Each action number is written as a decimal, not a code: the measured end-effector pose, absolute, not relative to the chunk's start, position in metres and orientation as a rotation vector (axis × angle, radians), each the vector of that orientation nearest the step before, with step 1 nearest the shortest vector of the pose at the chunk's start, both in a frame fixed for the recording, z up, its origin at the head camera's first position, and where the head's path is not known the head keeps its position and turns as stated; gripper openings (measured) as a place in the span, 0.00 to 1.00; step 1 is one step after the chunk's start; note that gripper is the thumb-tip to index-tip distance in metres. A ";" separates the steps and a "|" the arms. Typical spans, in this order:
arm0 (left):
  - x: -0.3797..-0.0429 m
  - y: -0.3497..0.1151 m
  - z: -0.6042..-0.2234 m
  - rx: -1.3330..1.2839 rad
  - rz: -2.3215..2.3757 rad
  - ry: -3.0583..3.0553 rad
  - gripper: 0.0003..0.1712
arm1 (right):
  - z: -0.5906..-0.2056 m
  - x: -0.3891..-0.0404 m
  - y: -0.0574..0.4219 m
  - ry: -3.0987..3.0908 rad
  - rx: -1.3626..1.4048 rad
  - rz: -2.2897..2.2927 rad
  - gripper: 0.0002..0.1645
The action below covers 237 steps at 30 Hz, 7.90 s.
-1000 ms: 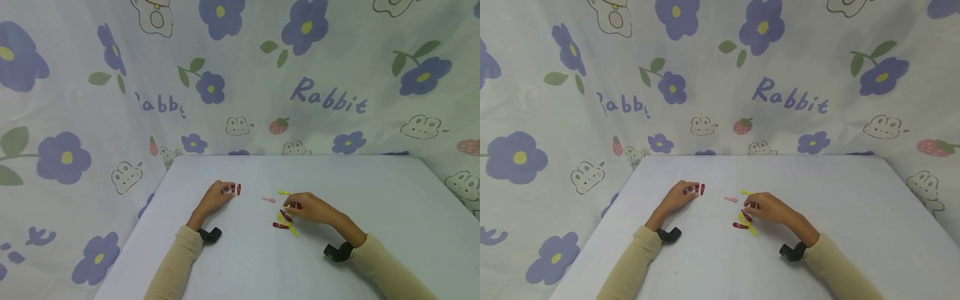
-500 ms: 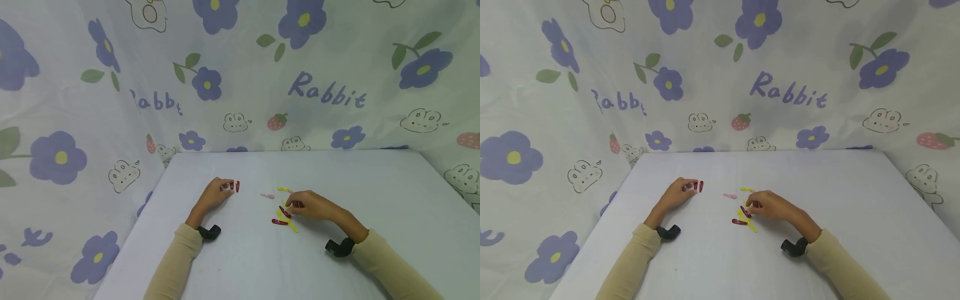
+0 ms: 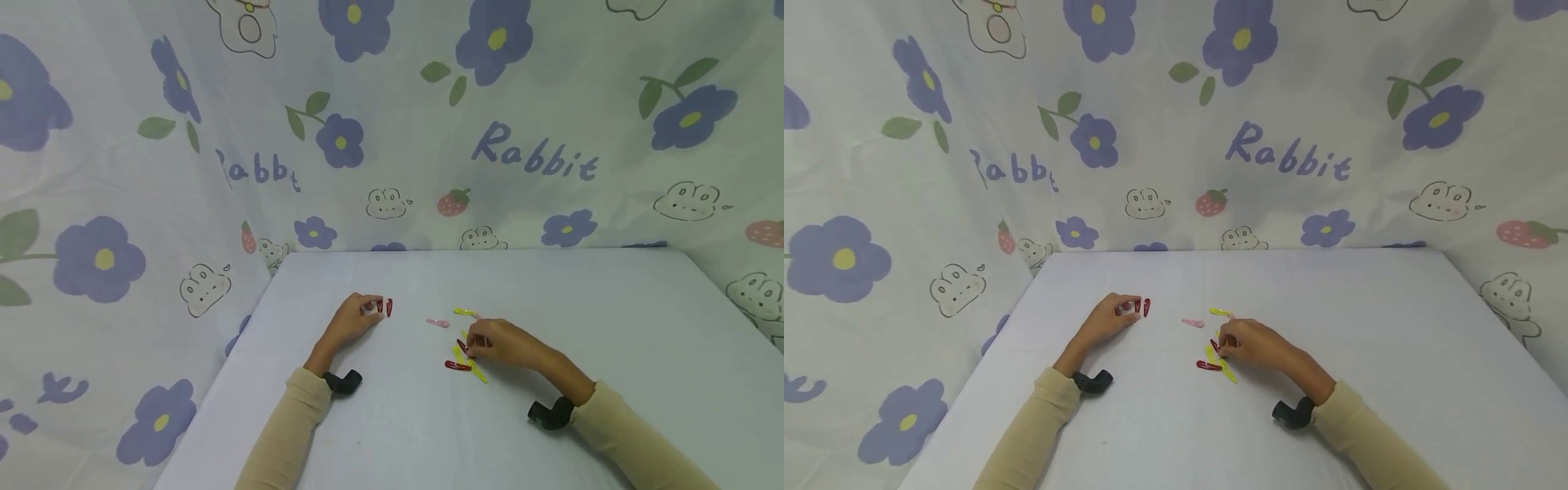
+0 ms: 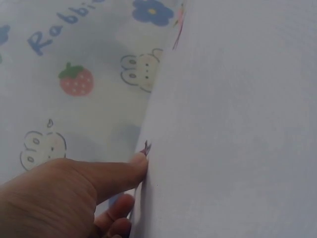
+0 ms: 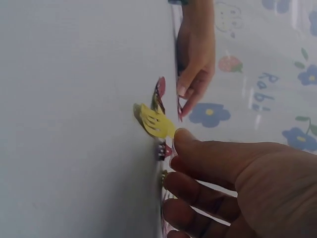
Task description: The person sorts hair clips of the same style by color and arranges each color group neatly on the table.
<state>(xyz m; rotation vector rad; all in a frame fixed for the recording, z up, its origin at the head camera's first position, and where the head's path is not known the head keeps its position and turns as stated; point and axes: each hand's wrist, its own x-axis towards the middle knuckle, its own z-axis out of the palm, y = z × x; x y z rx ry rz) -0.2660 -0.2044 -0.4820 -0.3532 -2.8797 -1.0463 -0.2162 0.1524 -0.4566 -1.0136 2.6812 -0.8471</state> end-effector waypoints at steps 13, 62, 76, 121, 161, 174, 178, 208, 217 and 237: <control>-0.266 -0.206 -0.487 -0.352 -1.024 -2.868 0.23 | -0.459 -0.210 0.141 2.686 -0.761 -0.835 0.08; -0.261 -0.206 -0.485 -0.335 -1.039 -2.849 0.23 | -0.436 -0.215 0.147 2.773 -0.775 -1.248 0.02; -0.263 -0.207 -0.490 -0.318 -1.043 -2.860 0.23 | -0.433 -0.227 0.144 2.616 -0.767 -1.400 0.03; -0.263 -0.207 -0.489 -0.329 -1.033 -2.848 0.24 | -0.425 -0.246 0.092 2.665 -0.851 -1.362 0.29; -0.266 -0.206 -0.488 -0.334 -0.985 -2.867 0.24 | -0.461 -0.293 0.011 2.814 -0.886 -0.782 0.30; -0.263 -0.207 -0.491 -0.319 -1.004 -2.877 0.24 | -0.466 -0.296 0.009 2.819 -0.842 -0.700 0.39; -0.261 -0.206 -0.489 -0.328 -1.002 -2.868 0.23 | -0.465 -0.294 0.012 2.805 -0.872 -0.744 0.36; -0.266 -0.208 -0.493 -0.334 -0.997 -2.875 0.24 | -0.464 -0.294 0.003 2.873 -0.838 -0.606 0.31; -0.268 -0.210 -0.489 -0.362 -0.998 -2.878 0.24 | -0.461 -0.294 0.000 2.915 -0.852 -0.558 0.30; -0.271 -0.207 -0.488 -0.324 -0.965 -2.887 0.25 | -0.453 -0.303 0.017 2.717 -0.901 -0.798 0.33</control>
